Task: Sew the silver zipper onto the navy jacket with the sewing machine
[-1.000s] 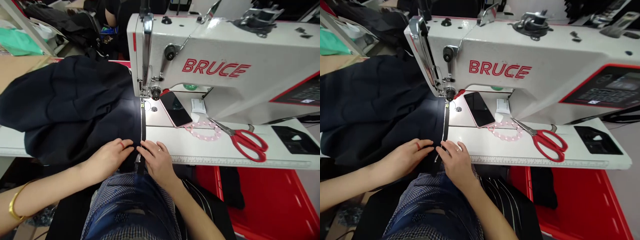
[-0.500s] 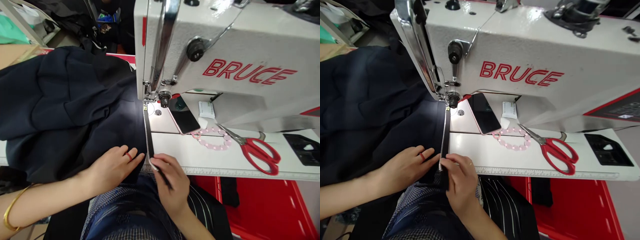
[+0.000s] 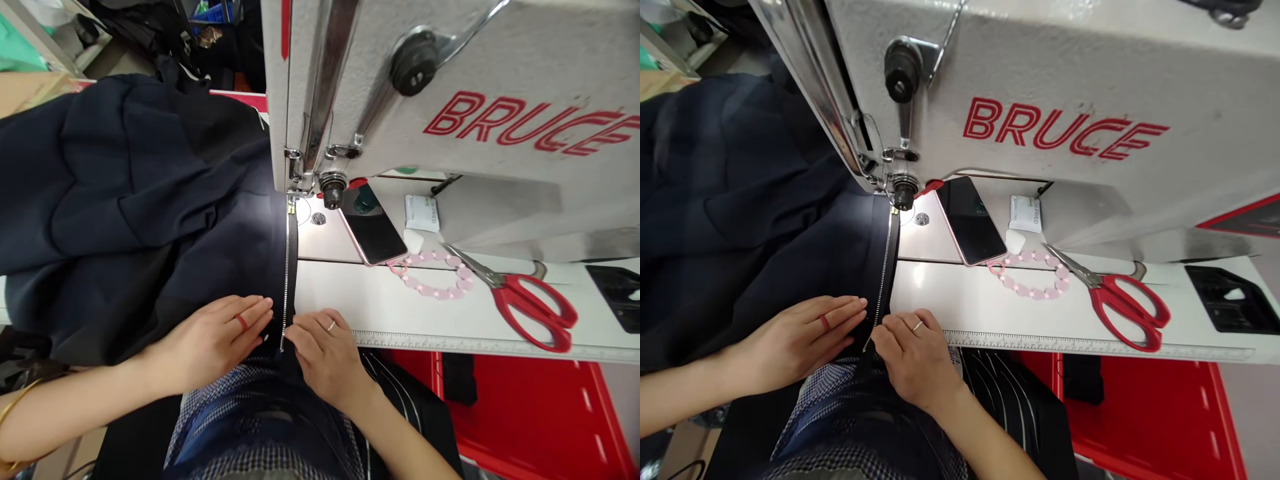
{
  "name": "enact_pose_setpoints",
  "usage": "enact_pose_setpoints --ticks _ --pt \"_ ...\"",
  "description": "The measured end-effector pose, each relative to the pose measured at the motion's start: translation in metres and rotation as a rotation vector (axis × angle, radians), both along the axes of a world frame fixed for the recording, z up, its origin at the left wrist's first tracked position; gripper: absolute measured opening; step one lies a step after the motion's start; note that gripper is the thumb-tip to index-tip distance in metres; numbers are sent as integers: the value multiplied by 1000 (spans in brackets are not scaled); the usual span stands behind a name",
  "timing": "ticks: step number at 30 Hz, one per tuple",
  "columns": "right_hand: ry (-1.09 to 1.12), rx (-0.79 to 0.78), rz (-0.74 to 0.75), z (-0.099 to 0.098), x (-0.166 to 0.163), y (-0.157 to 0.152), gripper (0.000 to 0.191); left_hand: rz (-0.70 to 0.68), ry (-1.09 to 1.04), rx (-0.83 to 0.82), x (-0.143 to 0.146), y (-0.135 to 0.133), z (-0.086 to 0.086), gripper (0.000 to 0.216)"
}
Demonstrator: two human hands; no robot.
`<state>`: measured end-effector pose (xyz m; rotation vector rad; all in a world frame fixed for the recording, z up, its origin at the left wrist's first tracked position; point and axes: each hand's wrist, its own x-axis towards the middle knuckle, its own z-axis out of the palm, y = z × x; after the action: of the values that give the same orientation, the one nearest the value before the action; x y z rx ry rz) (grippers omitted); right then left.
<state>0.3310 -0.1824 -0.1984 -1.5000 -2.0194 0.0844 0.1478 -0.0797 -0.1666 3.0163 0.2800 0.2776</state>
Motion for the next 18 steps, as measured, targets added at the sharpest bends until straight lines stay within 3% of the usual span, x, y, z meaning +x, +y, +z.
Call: enact_pose_setpoints --ticks 7,12,18 --pt "-85 -9 -51 1 -6 -5 22 -33 -55 76 13 7 7 25" --pt "-112 46 -35 -1 -6 -8 26 -110 84 209 33 10 13 37" --pt "-43 63 19 3 1 -4 19 -121 -108 186 30 10 7 24"
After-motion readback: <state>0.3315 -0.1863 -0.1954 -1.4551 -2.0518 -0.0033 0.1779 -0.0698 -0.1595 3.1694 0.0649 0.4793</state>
